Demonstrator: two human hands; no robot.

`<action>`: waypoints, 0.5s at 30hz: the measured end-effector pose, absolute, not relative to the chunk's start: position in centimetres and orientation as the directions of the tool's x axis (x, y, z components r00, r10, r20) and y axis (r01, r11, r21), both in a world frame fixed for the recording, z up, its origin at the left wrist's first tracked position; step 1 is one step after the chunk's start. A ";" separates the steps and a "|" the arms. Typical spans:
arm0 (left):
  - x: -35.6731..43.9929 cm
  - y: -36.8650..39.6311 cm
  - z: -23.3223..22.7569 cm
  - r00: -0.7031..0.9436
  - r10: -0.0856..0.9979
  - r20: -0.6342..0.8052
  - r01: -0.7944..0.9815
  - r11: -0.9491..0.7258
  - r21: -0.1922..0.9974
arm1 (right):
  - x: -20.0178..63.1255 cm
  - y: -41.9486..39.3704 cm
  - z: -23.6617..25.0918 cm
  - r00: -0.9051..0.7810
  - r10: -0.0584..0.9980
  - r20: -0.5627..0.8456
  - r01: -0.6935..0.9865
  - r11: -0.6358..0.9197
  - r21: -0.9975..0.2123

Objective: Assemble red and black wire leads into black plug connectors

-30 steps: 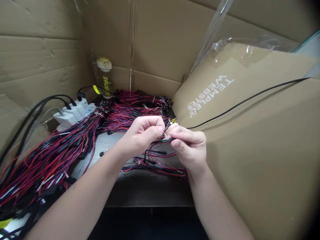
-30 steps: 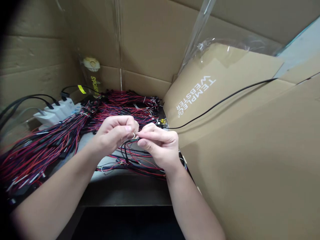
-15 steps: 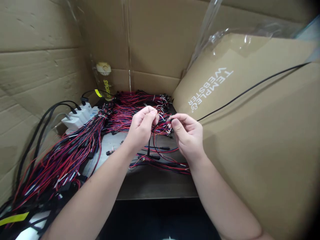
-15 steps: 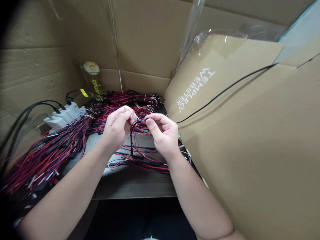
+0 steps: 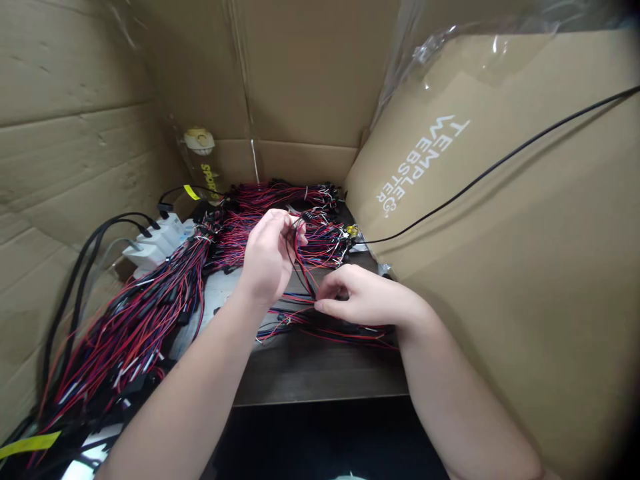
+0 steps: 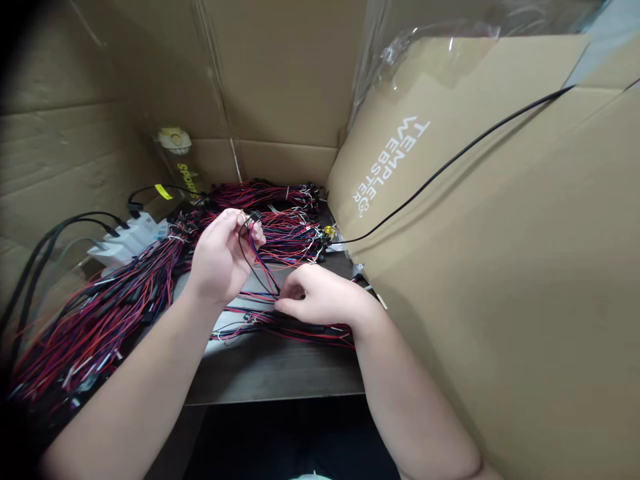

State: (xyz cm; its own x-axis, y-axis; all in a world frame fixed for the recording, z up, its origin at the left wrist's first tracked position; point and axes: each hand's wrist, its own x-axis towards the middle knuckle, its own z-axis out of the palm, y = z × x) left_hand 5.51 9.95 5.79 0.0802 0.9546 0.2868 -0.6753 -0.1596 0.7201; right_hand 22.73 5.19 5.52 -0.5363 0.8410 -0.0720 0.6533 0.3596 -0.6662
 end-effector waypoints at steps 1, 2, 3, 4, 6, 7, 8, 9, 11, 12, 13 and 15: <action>5.4 10.0 5.8 0.074 0.959 0.275 -0.686 -0.151 0.712 | 22.8 5.3 5.4 -0.533 0.840 -0.098 0.672 0.350 -0.653; 5.4 10.0 5.8 0.067 0.963 0.262 -0.696 -0.143 0.704 | 22.9 5.4 5.2 -0.526 0.842 -0.120 0.686 0.337 -0.645; 5.3 10.0 5.8 0.062 0.966 0.251 -0.703 -0.136 0.698 | 23.0 5.5 5.1 -0.518 0.844 -0.137 0.694 0.322 -0.644; 5.3 10.1 5.9 0.059 0.968 0.243 -0.707 -0.131 0.695 | 23.1 5.6 4.9 -0.509 0.849 -0.146 0.697 0.306 -0.649; 5.2 10.1 5.9 0.064 0.968 0.242 -0.706 -0.127 0.696 | 23.4 5.8 4.8 -0.487 0.860 -0.156 0.692 0.270 -0.670; 5.1 10.2 5.9 0.070 0.966 0.250 -0.704 -0.130 0.698 | 23.5 5.8 4.9 -0.477 0.865 -0.156 0.686 0.255 -0.682; 5.0 10.2 5.9 0.072 0.963 0.261 -0.702 -0.137 0.699 | 23.6 5.8 4.9 -0.470 0.870 -0.150 0.677 0.247 -0.693; 4.9 10.2 5.9 0.072 0.959 0.273 -0.701 -0.146 0.698 | 23.6 5.8 5.0 -0.464 0.875 -0.138 0.666 0.242 -0.706; 4.7 10.2 5.9 0.066 0.955 0.288 -0.695 -0.164 0.701 | 23.5 5.8 5.1 -0.452 0.886 -0.105 0.622 0.229 -0.748; 4.6 10.1 5.9 0.060 0.956 0.289 -0.687 -0.171 0.707 | 23.4 5.8 5.1 -0.446 0.891 -0.085 0.588 0.220 -0.779; 4.5 10.1 5.9 0.058 0.957 0.285 -0.675 -0.173 0.717 | 23.3 5.8 5.1 -0.441 0.895 -0.063 0.547 0.212 -0.810; 4.3 10.1 5.8 0.062 0.960 0.272 -0.647 -0.169 0.744 | 23.0 5.9 4.9 -0.428 0.904 -0.018 0.458 0.200 -0.866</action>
State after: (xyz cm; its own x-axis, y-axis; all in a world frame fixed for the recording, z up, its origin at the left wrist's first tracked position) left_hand 4.28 10.13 5.84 0.0618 0.9603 0.2720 -0.6470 -0.1690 0.7435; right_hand 22.97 5.89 4.89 -0.4276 0.9038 -0.0176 0.4583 0.2000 -0.8660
